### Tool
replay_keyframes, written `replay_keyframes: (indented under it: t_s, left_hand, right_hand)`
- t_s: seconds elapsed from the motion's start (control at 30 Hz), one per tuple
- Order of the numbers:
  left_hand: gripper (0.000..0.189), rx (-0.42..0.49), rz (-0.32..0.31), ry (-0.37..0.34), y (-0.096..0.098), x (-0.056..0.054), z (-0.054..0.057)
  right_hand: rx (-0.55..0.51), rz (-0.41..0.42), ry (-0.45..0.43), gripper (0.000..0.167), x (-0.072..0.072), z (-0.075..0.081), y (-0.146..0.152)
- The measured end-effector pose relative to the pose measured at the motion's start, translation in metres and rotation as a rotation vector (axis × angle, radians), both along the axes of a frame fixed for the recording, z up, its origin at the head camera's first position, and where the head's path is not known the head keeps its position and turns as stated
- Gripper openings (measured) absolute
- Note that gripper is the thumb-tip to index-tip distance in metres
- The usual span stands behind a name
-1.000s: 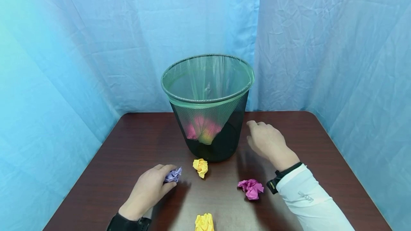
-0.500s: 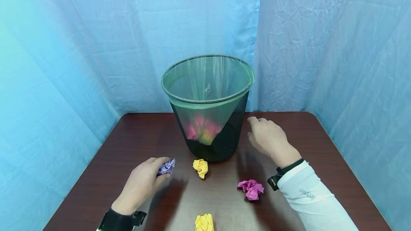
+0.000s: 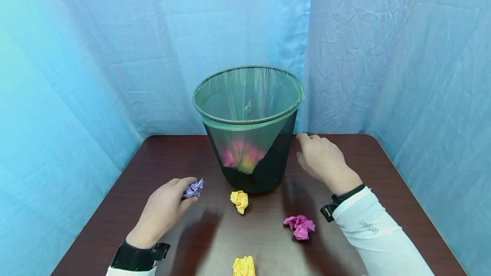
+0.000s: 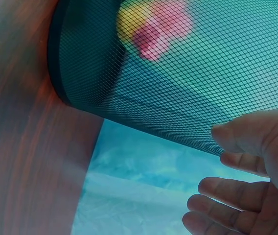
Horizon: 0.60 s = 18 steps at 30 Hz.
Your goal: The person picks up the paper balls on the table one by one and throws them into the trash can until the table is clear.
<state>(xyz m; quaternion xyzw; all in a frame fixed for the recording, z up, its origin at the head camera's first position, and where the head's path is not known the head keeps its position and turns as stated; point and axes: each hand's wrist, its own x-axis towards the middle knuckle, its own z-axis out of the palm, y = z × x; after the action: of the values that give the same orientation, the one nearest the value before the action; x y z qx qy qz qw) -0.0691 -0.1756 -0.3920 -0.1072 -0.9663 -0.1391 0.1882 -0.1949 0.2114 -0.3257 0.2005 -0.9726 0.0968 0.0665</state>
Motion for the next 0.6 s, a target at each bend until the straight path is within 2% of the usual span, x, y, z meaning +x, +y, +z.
replay_keyframes:
  t_s: [0.4, 0.6]
  left_hand:
    - [0.05, 0.004, -0.004, 0.027, -0.005, -0.006, 0.017]
    - [0.051, -0.006, -0.015, 0.069, -0.007, -0.008, 0.024]
  right_hand:
    - [0.014, -0.003, -0.009, 0.055, -0.003, 0.016, 0.003]
    - [0.023, -0.004, -0.013, 0.057, -0.005, 0.023, 0.004]
